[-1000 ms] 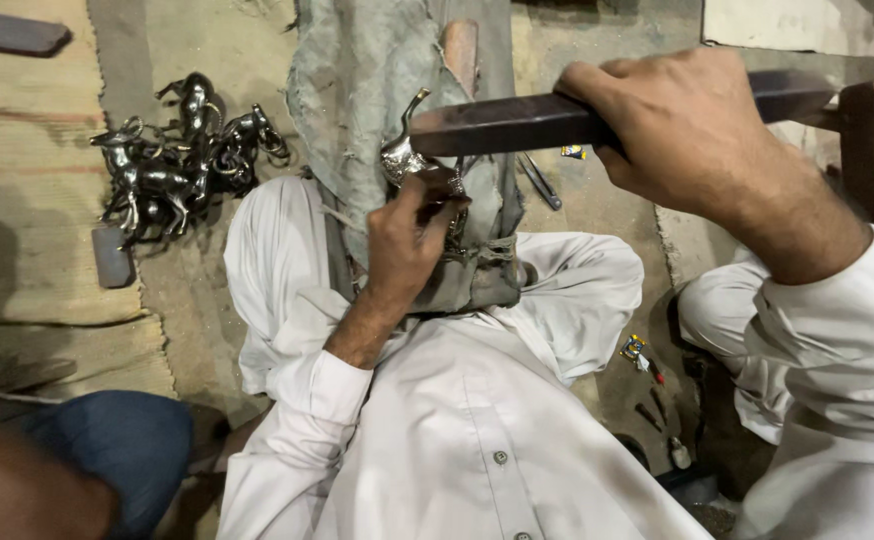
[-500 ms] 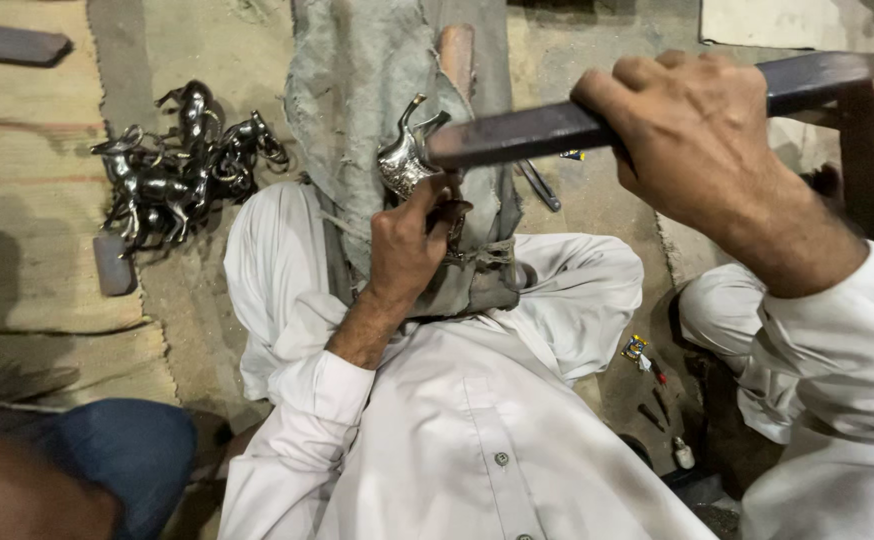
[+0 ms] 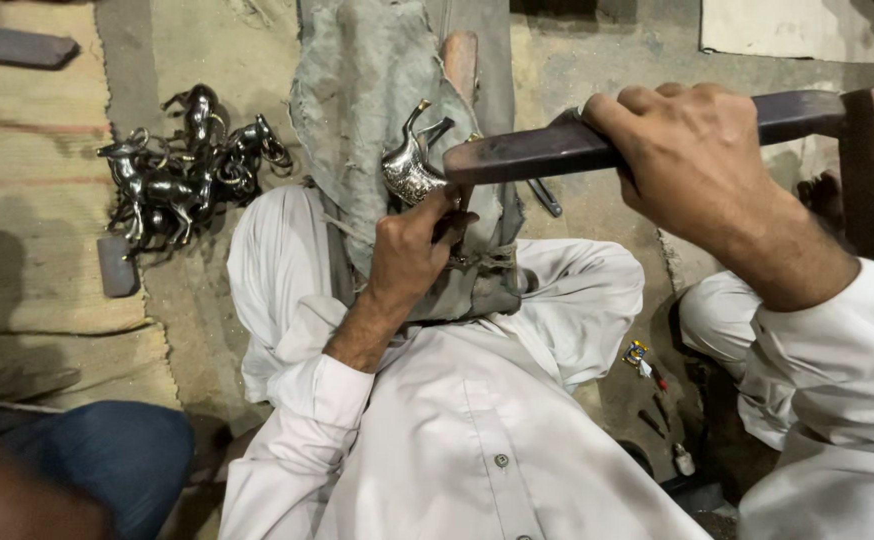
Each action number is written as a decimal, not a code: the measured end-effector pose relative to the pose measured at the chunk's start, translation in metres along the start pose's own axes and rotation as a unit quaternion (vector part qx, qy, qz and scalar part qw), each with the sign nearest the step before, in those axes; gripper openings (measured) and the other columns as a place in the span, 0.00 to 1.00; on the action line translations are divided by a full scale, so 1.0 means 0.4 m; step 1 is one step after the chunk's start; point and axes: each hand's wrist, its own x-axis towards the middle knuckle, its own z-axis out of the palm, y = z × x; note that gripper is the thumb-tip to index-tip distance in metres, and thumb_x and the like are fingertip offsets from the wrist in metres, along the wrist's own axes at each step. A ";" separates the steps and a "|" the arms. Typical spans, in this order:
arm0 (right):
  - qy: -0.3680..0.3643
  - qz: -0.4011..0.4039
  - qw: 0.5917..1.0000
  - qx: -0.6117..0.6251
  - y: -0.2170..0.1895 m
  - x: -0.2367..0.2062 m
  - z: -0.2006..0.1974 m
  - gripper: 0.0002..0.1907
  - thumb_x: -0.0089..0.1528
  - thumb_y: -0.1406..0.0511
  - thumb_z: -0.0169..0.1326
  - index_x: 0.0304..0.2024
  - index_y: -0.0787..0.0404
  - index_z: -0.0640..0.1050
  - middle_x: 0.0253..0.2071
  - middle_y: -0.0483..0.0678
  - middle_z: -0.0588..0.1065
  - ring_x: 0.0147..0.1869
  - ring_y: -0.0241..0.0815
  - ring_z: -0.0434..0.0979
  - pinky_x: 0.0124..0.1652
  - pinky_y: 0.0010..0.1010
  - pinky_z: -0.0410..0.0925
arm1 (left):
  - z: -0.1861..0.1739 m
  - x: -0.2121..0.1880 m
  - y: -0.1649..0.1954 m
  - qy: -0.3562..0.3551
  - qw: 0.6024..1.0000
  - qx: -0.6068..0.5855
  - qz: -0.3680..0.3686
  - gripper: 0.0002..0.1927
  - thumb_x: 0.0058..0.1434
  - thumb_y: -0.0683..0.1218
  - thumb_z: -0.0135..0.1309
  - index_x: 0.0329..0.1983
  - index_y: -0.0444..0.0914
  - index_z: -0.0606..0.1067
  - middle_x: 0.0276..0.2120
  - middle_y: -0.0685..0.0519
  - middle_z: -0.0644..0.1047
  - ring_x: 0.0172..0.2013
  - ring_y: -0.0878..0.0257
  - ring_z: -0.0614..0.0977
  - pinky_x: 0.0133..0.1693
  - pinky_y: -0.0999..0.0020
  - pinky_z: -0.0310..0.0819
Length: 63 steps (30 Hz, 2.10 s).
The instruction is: The person sits on the floor and files the surface of small metal horse figurines using a flat file, holding each figurine against a cloth pad on their lap. They reposition the figurines, use pliers on one piece, and continue filing different figurines from a pile beside them.
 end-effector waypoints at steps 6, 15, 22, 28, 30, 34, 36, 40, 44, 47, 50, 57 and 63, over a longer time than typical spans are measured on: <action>0.076 0.028 0.981 0.174 0.013 -0.013 0.017 0.20 0.58 0.68 0.63 0.52 0.58 0.76 0.41 0.50 0.78 0.45 0.53 0.80 0.44 0.42 0.71 | -0.004 -0.001 0.002 -0.020 1.000 0.015 0.005 0.20 0.63 0.37 0.59 0.59 0.37 0.73 0.41 0.46 0.84 0.40 0.53 0.88 0.39 0.62 0.83; 0.046 -0.011 0.998 0.052 0.008 -0.029 0.042 0.18 0.56 0.68 0.63 0.49 0.55 0.79 0.37 0.46 0.80 0.38 0.46 0.81 0.37 0.39 0.70 | 0.011 -0.005 -0.017 -0.017 1.000 0.002 -0.005 0.15 0.68 0.39 0.56 0.58 0.38 0.72 0.41 0.50 0.85 0.41 0.58 0.89 0.38 0.67 0.86; 0.058 0.012 0.997 0.046 0.009 -0.061 0.041 0.14 0.60 0.67 0.62 0.49 0.55 0.79 0.39 0.46 0.79 0.41 0.46 0.80 0.41 0.38 0.69 | 0.002 -0.012 -0.011 0.005 0.998 0.018 0.053 0.18 0.64 0.39 0.61 0.57 0.35 0.74 0.41 0.45 0.84 0.40 0.52 0.88 0.38 0.63 0.83; 0.050 0.014 0.998 0.035 -0.011 -0.057 0.026 0.15 0.59 0.68 0.61 0.49 0.55 0.78 0.38 0.46 0.78 0.41 0.47 0.79 0.39 0.38 0.68 | 0.001 -0.011 -0.013 0.005 0.999 0.003 0.037 0.19 0.65 0.40 0.63 0.57 0.37 0.73 0.39 0.46 0.84 0.38 0.53 0.88 0.36 0.63 0.83; 0.075 0.012 0.996 0.056 -0.012 -0.059 0.018 0.16 0.57 0.68 0.61 0.47 0.55 0.78 0.39 0.46 0.78 0.44 0.49 0.80 0.41 0.40 0.68 | 0.004 -0.013 -0.019 -0.005 1.000 -0.007 0.017 0.17 0.66 0.41 0.64 0.56 0.38 0.73 0.37 0.46 0.83 0.38 0.55 0.89 0.36 0.64 0.83; 0.114 0.017 0.985 0.130 -0.014 -0.060 0.023 0.15 0.59 0.69 0.61 0.48 0.59 0.76 0.38 0.49 0.77 0.40 0.48 0.79 0.39 0.39 0.68 | 0.002 -0.021 -0.034 0.009 0.997 0.013 0.076 0.21 0.64 0.38 0.60 0.60 0.36 0.72 0.40 0.44 0.83 0.40 0.51 0.87 0.38 0.61 0.83; 0.082 0.006 0.996 0.031 -0.017 -0.067 0.035 0.13 0.59 0.67 0.64 0.46 0.54 0.78 0.37 0.46 0.78 0.40 0.48 0.80 0.39 0.39 0.69 | 0.003 -0.024 -0.037 0.007 0.996 0.023 0.087 0.21 0.63 0.37 0.59 0.59 0.35 0.72 0.41 0.43 0.83 0.41 0.52 0.87 0.39 0.62 0.84; 0.113 0.036 0.980 0.161 -0.007 -0.079 0.054 0.15 0.61 0.70 0.60 0.51 0.60 0.77 0.39 0.48 0.78 0.43 0.46 0.80 0.44 0.38 0.70 | 0.004 -0.026 -0.034 -0.005 0.998 0.005 0.064 0.18 0.66 0.40 0.63 0.57 0.36 0.74 0.37 0.45 0.83 0.36 0.52 0.87 0.35 0.60 0.81; 0.099 0.027 0.990 0.093 -0.013 -0.085 0.061 0.15 0.58 0.70 0.63 0.47 0.58 0.78 0.38 0.48 0.78 0.41 0.46 0.80 0.41 0.38 0.69 | 0.001 -0.022 -0.033 0.001 0.994 0.021 0.108 0.19 0.64 0.39 0.62 0.58 0.35 0.73 0.40 0.44 0.83 0.35 0.53 0.87 0.34 0.62 0.81; 0.118 0.032 0.986 0.111 -0.019 -0.091 0.054 0.17 0.57 0.71 0.61 0.49 0.58 0.78 0.39 0.48 0.78 0.41 0.47 0.80 0.41 0.39 0.68 | -0.003 -0.022 -0.033 -0.007 0.995 0.021 0.098 0.19 0.64 0.39 0.63 0.58 0.35 0.74 0.37 0.45 0.83 0.34 0.53 0.87 0.34 0.62 0.81; 0.096 0.034 0.984 0.149 -0.021 -0.101 0.057 0.16 0.58 0.73 0.59 0.49 0.56 0.79 0.39 0.48 0.78 0.42 0.48 0.80 0.42 0.40 0.70 | -0.005 -0.028 -0.030 0.002 0.993 0.015 0.116 0.18 0.65 0.39 0.62 0.57 0.35 0.74 0.39 0.45 0.83 0.36 0.54 0.87 0.35 0.63 0.82; 0.066 0.097 0.946 0.301 -0.110 -0.108 0.183 0.22 0.51 0.68 0.66 0.49 0.60 0.79 0.36 0.54 0.79 0.37 0.56 0.80 0.36 0.45 0.70 | -0.022 -0.037 -0.047 0.128 0.970 -0.184 -0.098 0.14 0.67 0.40 0.62 0.53 0.34 0.73 0.37 0.51 0.84 0.37 0.66 0.87 0.37 0.73 0.81; 0.026 0.232 0.795 0.560 -0.314 -0.074 0.310 0.25 0.50 0.57 0.75 0.40 0.65 0.78 0.28 0.46 0.74 0.31 0.33 0.70 0.32 0.30 0.66 | -0.040 -0.027 -0.096 0.157 0.901 -0.381 -0.139 0.19 0.67 0.38 0.60 0.58 0.33 0.68 0.39 0.51 0.81 0.40 0.66 0.85 0.43 0.73 0.82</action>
